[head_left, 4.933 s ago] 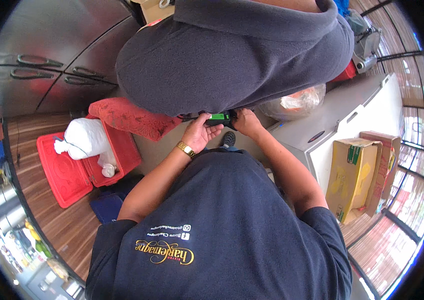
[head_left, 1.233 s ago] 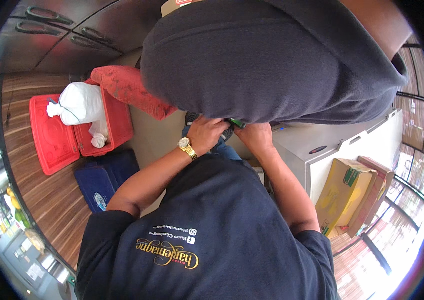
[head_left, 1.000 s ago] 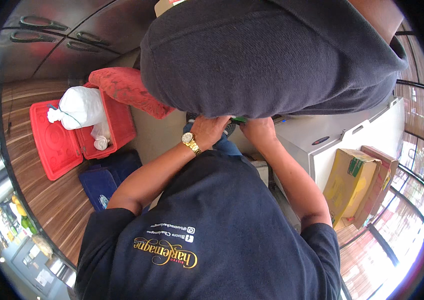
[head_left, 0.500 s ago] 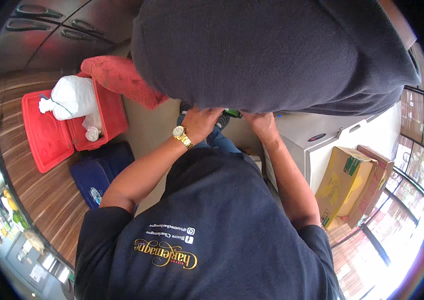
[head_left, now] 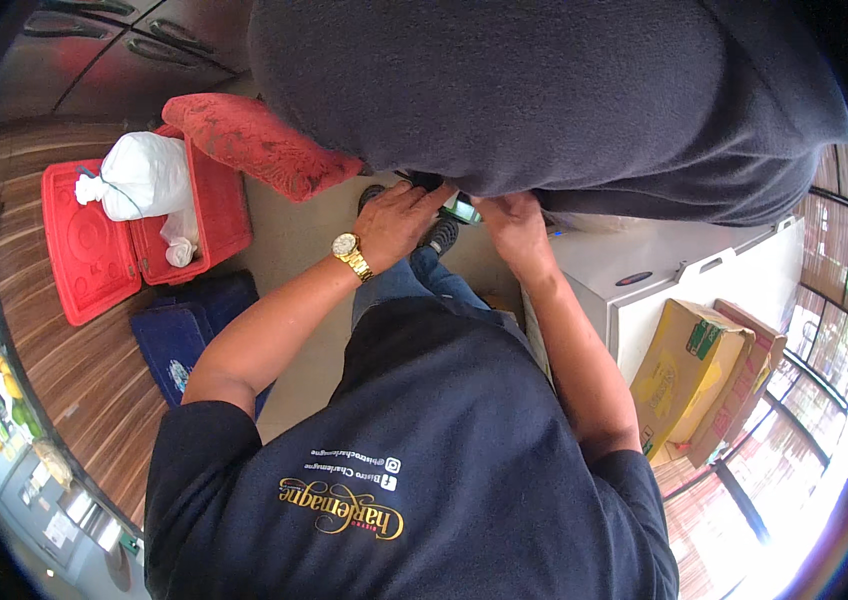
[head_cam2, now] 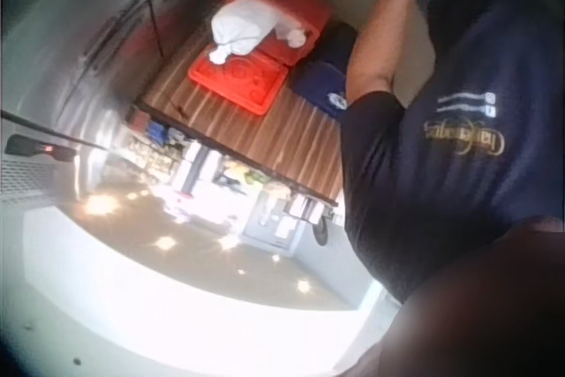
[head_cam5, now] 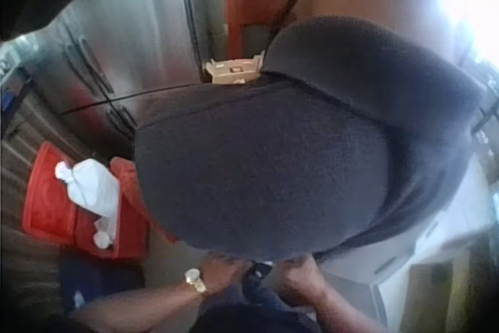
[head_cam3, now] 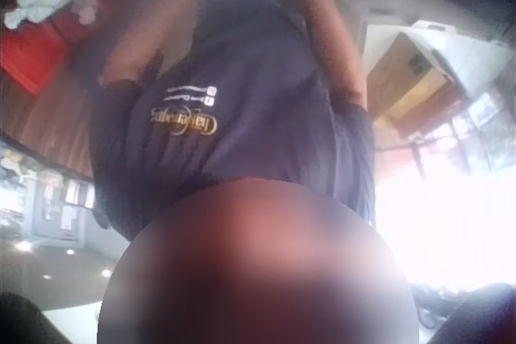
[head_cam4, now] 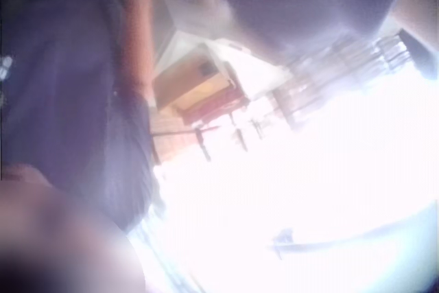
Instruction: The person adjusts the head-mounted camera, then walks to a dining area. They wipe a wooden table with a blue cloth, spray it with a cleaning solution, and wipe it again. The person repeats this process on several tables in the area.
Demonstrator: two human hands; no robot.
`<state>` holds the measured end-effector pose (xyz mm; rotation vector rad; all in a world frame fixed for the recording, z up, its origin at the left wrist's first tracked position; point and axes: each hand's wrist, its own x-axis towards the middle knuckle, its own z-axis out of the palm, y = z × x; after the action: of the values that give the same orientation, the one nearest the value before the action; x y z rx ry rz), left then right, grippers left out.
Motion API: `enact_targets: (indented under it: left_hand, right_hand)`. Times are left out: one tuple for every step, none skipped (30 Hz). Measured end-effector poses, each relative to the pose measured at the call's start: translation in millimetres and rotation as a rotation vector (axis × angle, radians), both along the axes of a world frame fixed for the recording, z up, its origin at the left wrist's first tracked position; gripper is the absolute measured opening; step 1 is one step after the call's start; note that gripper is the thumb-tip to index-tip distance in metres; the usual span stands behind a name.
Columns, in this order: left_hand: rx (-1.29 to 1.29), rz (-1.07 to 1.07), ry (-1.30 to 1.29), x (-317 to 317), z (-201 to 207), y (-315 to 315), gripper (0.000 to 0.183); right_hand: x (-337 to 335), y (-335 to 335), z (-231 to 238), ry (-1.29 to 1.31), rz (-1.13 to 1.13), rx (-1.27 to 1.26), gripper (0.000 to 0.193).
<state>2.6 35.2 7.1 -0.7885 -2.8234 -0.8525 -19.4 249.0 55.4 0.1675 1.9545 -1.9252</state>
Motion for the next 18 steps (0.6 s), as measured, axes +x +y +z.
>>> enact_targets:
  left_hand:
    - [-0.002, 0.001, -0.003, -1, 2, -1, 0.052]
    - [0.004, 0.019, -0.017, 1, 1, -1, 0.052]
    - [0.009, 0.039, -0.030, 1, -1, 0, 0.052]
    - [0.014, 0.059, -0.043, 1, -3, 0, 0.052]
    - [0.023, 0.068, -0.035, -2, -7, 0, 0.052]
    - [0.033, 0.079, -0.026, -3, -13, 0, 0.052]
    - [0.041, 0.089, -0.016, -3, -18, 0, 0.052]
    - [0.045, 0.089, -0.033, -6, -18, 2, 0.045]
    - [0.049, 0.089, -0.049, -7, -17, 4, 0.039]
    - [0.053, 0.088, -0.064, -9, -16, 5, 0.033]
    - [0.047, 0.092, -0.097, -9, -13, 5, 0.034]
    - [0.041, 0.094, -0.130, -8, -9, 5, 0.035]
    - [0.034, 0.094, -0.163, -9, -7, 6, 0.036]
    - [0.036, 0.110, -0.134, -8, -11, 6, 0.040]
    - [0.037, 0.125, -0.105, -7, -16, 4, 0.045]
    - [0.037, 0.139, -0.077, -5, -20, 3, 0.049]
    - [0.062, 0.158, -0.129, -7, -17, 7, 0.048]
    - [0.078, 0.180, -0.181, -7, -9, 10, 0.046]
  right_hand:
    - [-1, -1, -4, -0.075, -0.119, -0.245, 0.025]
    - [1, -2, -7, -0.156, -0.235, -0.486, 0.025]
    - [2, -4, -9, -0.239, -0.352, -0.726, 0.025]
    - [4, -6, -11, -0.280, -0.371, -0.808, 0.025]
    - [3, -13, -7, -0.313, -0.389, -0.893, 0.024]
    - [2, -18, -5, -0.348, -0.407, -0.977, 0.023]
    - [1, -21, -5, -0.355, -0.364, -0.879, 0.022]
    - [-1, -22, -5, -0.355, -0.324, -0.775, 0.021]
    - [-2, -23, -6, -0.353, -0.285, -0.671, 0.020]
    - [-3, -21, -10, -0.370, -0.316, -0.593, 0.019]
    - [-2, -17, -12, -0.387, -0.352, -0.517, 0.019]
    - [-1, -13, -13, -0.404, -0.389, -0.441, 0.018]
    - [2, -7, -12, -0.388, -0.362, -0.410, 0.016]
    - [6, -3, -5, -0.374, -0.333, -0.375, 0.014]
    - [12, 2, 1, -0.360, -0.306, -0.340, 0.013]
    - [20, 10, -3, -0.313, -0.260, -0.206, 0.013]
    - [33, 22, -12, -0.264, -0.232, -0.065, 0.014]
    - [40, 32, -22, -0.218, -0.198, 0.070, 0.017]
